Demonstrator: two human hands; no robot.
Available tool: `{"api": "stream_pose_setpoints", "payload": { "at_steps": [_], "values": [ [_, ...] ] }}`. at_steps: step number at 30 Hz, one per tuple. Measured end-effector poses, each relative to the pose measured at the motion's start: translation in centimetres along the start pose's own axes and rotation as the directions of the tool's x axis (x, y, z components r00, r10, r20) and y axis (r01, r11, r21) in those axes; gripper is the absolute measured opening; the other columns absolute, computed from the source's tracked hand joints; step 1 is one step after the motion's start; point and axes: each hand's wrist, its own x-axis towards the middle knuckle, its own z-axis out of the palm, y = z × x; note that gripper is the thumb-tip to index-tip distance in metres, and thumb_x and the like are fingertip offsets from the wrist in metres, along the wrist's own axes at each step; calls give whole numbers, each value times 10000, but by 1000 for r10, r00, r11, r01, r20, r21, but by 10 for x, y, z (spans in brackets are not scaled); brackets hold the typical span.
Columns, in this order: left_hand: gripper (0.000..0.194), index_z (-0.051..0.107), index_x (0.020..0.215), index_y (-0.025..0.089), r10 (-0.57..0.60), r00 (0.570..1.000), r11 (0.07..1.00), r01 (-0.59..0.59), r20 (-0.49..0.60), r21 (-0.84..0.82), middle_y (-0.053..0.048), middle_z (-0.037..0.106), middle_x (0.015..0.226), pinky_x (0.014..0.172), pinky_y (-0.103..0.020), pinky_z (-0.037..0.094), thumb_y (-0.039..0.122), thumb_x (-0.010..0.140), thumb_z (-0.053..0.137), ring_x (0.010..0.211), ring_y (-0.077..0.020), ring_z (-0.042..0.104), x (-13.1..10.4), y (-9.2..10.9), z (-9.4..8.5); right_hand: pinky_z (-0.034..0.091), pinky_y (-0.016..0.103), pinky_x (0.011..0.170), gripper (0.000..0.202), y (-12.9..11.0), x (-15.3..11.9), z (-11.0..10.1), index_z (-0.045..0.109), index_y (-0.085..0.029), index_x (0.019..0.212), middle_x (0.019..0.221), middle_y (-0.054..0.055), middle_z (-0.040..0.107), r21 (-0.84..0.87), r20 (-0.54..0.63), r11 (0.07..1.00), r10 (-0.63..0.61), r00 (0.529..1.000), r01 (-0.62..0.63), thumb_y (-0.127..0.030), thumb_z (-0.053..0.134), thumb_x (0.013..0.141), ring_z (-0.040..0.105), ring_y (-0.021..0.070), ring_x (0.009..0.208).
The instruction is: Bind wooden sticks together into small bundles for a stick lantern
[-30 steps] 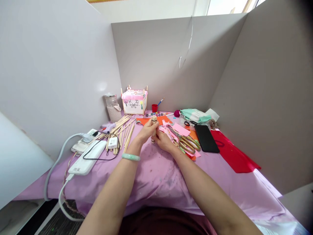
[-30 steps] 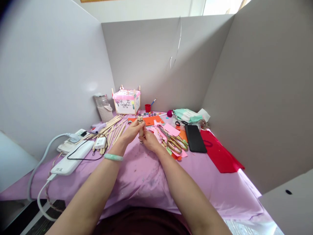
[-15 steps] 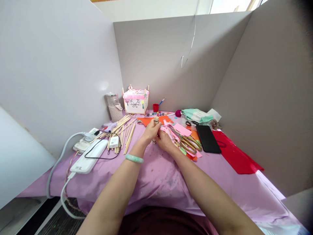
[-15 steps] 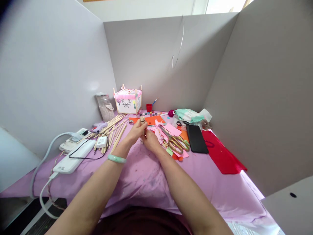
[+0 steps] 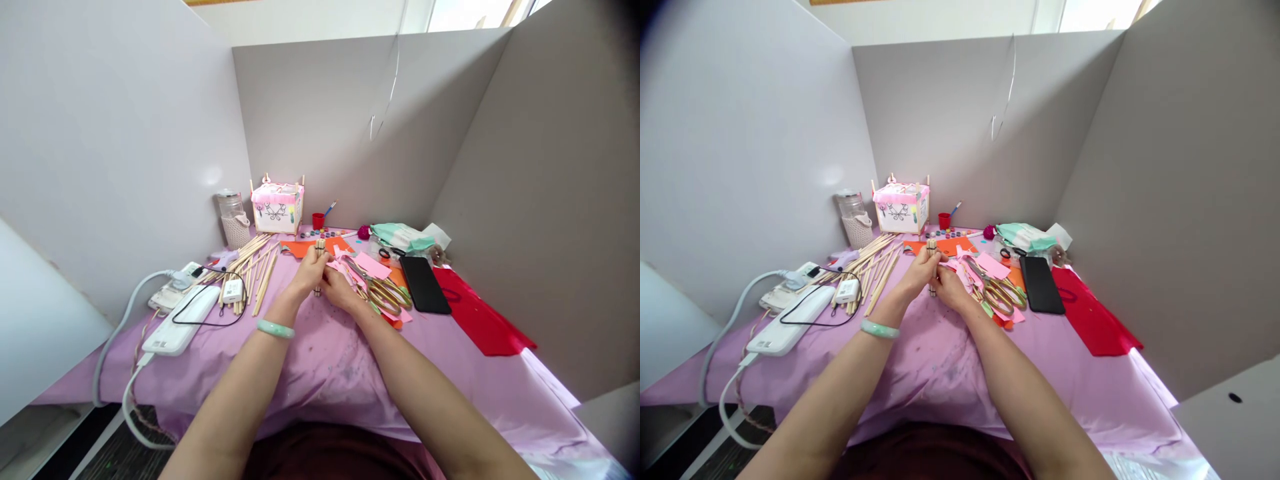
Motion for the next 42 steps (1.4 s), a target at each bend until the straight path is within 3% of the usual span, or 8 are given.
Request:
{"api": "stream_pose_setpoints", "payload": {
  "at_steps": [7,12,17,19,24,27,32,42],
  "values": [
    [229,532,1025,170,37,975,994,-13,220,-110,-34,593,897,811,-285,426,264,816,520,865,-145,557,-1,11,-15,407,258,663,170,2,1,-7,562,-137,923,818,26,609,10,121,1000,24,992,-25,-265,498,832,519,140,704],
    [123,502,932,180,56,995,998,-55,77,-11,15,501,763,668,-230,400,206,812,500,687,-109,477,2,-1,-6,421,266,659,260,-4,-3,-4,550,-120,1025,880,69,629,-141,62,990,13,998,-4,-275,529,817,547,156,716],
    [98,480,890,189,69,997,997,-68,-29,30,27,472,753,684,-233,382,196,800,519,689,-110,454,1,-4,2,440,295,710,386,-13,-6,4,500,-95,1182,988,142,649,-253,-33,966,51,998,-57,-246,514,827,607,216,830],
    [99,480,891,186,60,998,998,-60,2,-15,20,482,785,705,-236,387,204,801,515,726,-114,467,-2,0,0,443,291,741,357,-12,-5,3,508,-104,1179,1035,143,645,-206,5,977,46,999,-44,-223,493,843,609,216,887],
    [142,491,934,173,51,975,990,-21,216,-139,-17,527,872,737,-238,412,226,805,517,799,-124,502,-7,8,-10,440,292,802,293,-7,-4,-8,543,-131,1127,1066,103,638,-81,123,997,1,992,9,-217,496,851,586,196,947],
    [100,482,890,182,58,986,995,-45,154,-86,-5,505,828,728,-234,412,233,810,514,773,-123,486,-6,4,-9,443,284,773,361,-7,-4,-11,490,-139,1205,1045,92,643,-56,138,998,-5,990,13,-232,484,856,591,184,903],
    [74,465,877,198,89,994,995,-86,-61,60,1,490,809,740,-250,403,187,814,501,780,-138,484,-3,-4,1,430,268,697,268,-6,-4,-9,536,-126,1077,938,86,650,-174,51,985,20,999,-11,-206,506,823,578,169,775],
    [150,460,962,192,90,995,996,-91,47,18,-13,519,881,772,-270,407,194,814,486,811,-142,510,1,0,-3,433,297,783,252,-3,-2,-6,522,-126,1087,1049,123,631,-216,101,976,5,995,17,-212,455,860,586,200,924]
  ]
}}
